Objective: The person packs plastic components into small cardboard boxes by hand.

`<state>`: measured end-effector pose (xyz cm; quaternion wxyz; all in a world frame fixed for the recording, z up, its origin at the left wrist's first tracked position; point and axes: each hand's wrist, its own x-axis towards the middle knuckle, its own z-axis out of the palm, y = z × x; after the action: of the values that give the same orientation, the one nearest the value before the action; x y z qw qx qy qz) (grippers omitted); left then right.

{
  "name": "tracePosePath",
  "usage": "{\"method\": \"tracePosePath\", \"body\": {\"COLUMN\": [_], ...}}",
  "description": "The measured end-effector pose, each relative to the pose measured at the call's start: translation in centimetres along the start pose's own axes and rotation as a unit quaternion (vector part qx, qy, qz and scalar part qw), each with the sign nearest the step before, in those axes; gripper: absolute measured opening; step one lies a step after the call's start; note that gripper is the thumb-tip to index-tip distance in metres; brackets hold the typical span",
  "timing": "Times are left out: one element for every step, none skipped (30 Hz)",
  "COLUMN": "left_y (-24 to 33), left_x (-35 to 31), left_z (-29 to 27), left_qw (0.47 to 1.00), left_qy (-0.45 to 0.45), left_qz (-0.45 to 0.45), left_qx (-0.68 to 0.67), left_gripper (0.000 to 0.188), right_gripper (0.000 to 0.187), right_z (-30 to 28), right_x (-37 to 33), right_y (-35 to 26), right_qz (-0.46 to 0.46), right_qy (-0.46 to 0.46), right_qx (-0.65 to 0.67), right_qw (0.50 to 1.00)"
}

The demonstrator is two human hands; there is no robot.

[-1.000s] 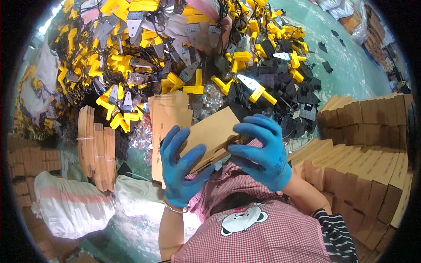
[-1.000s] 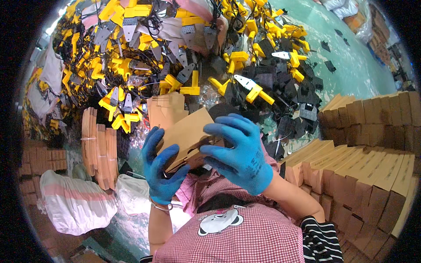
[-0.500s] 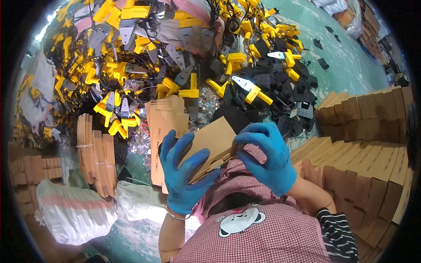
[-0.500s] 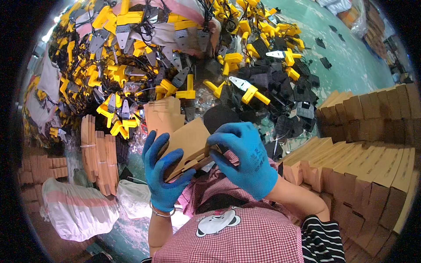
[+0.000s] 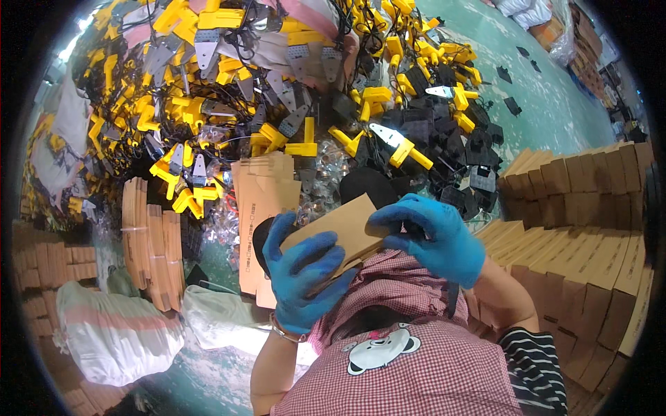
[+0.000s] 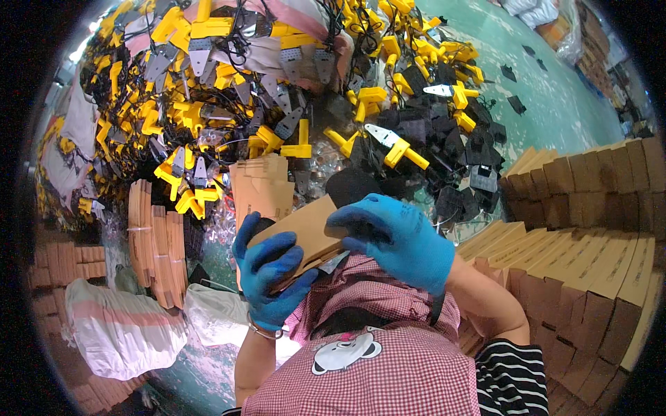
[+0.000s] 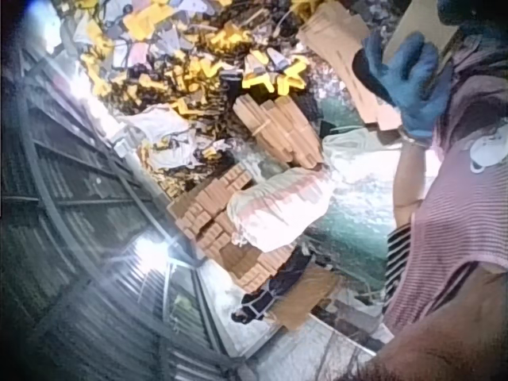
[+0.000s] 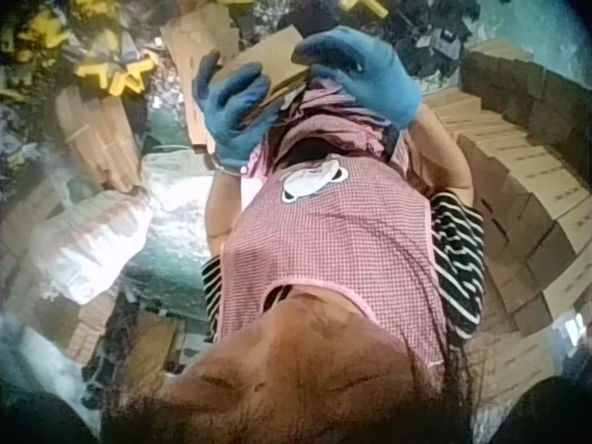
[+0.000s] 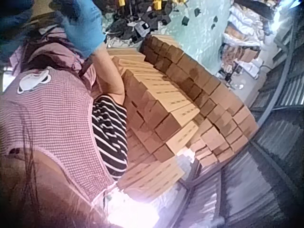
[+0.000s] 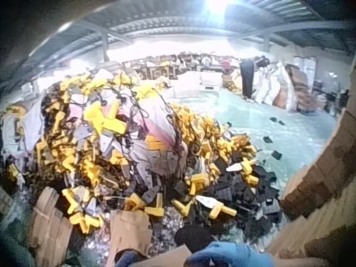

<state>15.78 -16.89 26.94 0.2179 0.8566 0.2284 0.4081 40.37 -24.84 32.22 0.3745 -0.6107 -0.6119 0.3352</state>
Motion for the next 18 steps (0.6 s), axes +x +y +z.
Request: {"method": "tracePosePath", "body": {"left_y": [0.1,0.1,0.0,-0.1,-0.2,-0.5,-0.8,-1.2,-1.5,-1.3,-1.2,-1.5,-2.0,-2.3,-2.5,-2.6,-2.6,-1.7], "left_x": [0.2,0.5,0.7,0.9,1.0,1.2,0.8,0.3,0.1,0.1,0.2,-0.2,-0.5,-0.4,-0.4,-0.3,0.2,0.7], "left_z": [0.1,-0.3,-0.6,-0.9,-1.2,-1.7,-1.6,-1.4,-1.2,-1.1,-0.8,-0.4,0.1,0.7,1.1,1.5,2.1,2.3], "left_qw": [0.999,0.996,0.996,0.996,0.995,0.988,0.988,0.993,0.995,0.996,0.995,0.997,0.997,0.996,0.996,0.995,0.993,0.993], "left_qy": [-0.012,-0.035,-0.034,-0.066,-0.099,-0.134,-0.135,-0.1,-0.067,-0.057,-0.055,-0.029,0.0,0.021,0.026,0.045,0.062,0.056], "left_qz": [0.023,0.053,0.053,0.037,0.019,0.048,0.047,0.055,0.065,0.066,0.074,0.073,0.071,0.079,0.087,0.088,0.096,0.095], "left_qx": [0.021,0.057,0.059,0.037,0.016,0.052,0.054,0.01,-0.035,-0.026,-0.029,-0.028,-0.027,-0.024,-0.025,-0.024,-0.031,-0.04], "left_gripper": [0.047,0.049,0.049,0.051,0.054,0.058,0.058,0.06,0.062,0.066,0.066,0.059,0.053,0.05,0.05,0.047,0.044,0.041], "right_gripper": [0.038,0.038,0.038,0.04,0.042,0.056,0.056,0.067,0.079,0.086,0.086,0.085,0.085,0.08,0.08,0.079,0.078,0.069], "right_z": [-0.5,-0.8,-1.2,-1.8,-2.2,-2.3,-1.7,-0.8,-0.2,0.2,0.6,1.2,1.7,1.7,1.8,1.8,1.3,0.8], "right_x": [0.1,0.3,0.2,0.1,0.1,0.7,1.5,2.3,3.0,3.7,4.5,5.5,6.3,6.7,6.7,6.5,6.0,5.1], "right_y": [0.9,1.4,1.2,0.7,0.0,-1.3,-2.0,-3.0,-3.5,-3.1,-2.3,-0.9,-0.1,-0.2,-0.3,-0.4,-0.7,-2.0], "right_qz": [-0.025,-0.052,-0.054,-0.073,-0.09,-0.144,-0.145,-0.205,-0.261,-0.281,-0.279,-0.317,-0.353,-0.352,-0.355,-0.352,-0.344,-0.307], "right_qy": [-0.011,-0.025,-0.026,-0.025,-0.024,-0.049,-0.049,-0.03,-0.008,-0.03,-0.024,-0.06,-0.098,-0.102,-0.098,-0.078,-0.052,-0.049], "right_qx": [0.035,0.074,0.073,-0.056,-0.184,-0.227,-0.225,-0.257,-0.287,-0.305,-0.312,-0.271,-0.229,-0.235,-0.242,-0.282,-0.328,-0.358], "right_qw": [0.999,0.996,0.996,0.995,0.979,0.962,0.962,0.944,0.922,0.91,0.908,0.907,0.902,0.9,0.898,0.889,0.878,0.88]}}
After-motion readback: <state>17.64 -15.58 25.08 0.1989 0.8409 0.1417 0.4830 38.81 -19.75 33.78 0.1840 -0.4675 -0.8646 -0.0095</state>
